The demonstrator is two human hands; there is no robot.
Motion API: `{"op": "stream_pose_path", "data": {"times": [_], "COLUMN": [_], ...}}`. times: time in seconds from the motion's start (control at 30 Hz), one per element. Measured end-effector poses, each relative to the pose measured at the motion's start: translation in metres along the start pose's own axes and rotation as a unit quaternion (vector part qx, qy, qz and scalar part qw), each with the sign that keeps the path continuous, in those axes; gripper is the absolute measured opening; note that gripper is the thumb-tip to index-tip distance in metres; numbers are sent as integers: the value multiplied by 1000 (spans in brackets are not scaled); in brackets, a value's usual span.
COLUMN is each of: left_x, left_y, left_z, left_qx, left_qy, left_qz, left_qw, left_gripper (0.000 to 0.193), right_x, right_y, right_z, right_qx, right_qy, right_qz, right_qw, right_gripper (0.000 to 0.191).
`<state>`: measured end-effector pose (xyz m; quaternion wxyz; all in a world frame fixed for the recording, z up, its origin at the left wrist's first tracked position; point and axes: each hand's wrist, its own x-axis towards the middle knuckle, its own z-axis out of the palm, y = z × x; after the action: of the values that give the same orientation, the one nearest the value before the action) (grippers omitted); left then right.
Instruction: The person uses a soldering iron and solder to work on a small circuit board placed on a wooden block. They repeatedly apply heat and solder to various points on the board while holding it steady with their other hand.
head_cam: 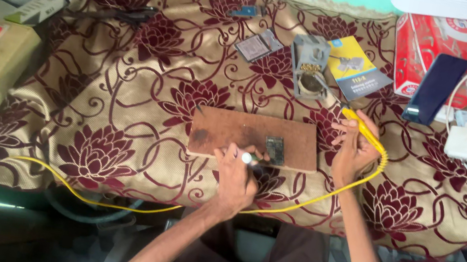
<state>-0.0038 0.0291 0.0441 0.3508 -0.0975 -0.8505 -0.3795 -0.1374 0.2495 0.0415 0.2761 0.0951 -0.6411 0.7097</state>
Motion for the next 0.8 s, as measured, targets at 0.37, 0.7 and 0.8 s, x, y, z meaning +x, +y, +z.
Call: {"op": "stream_pose_path", "data": {"times": [0.37,0.7,0.8], "left_x": [0,-1,-1], "left_y": [-1,-4,-5], "left_z": [-2,1,1], "left_qx": [-45,-42,-47], "left_qy": [11,8,14], "left_qz": [-4,-1,4], "left_qw": [999,999,999], "left_gripper": [44,41,40], "right_x": [6,5,1], "right_y": [11,7,5], "right_z": [16,17,15], "right_qx": [-82,-98,-80], "right_qy": [-11,-25,3], "right_qz": [13,-26,-3], "right_qw": [997,994,997], "right_gripper": [29,29,29]}}
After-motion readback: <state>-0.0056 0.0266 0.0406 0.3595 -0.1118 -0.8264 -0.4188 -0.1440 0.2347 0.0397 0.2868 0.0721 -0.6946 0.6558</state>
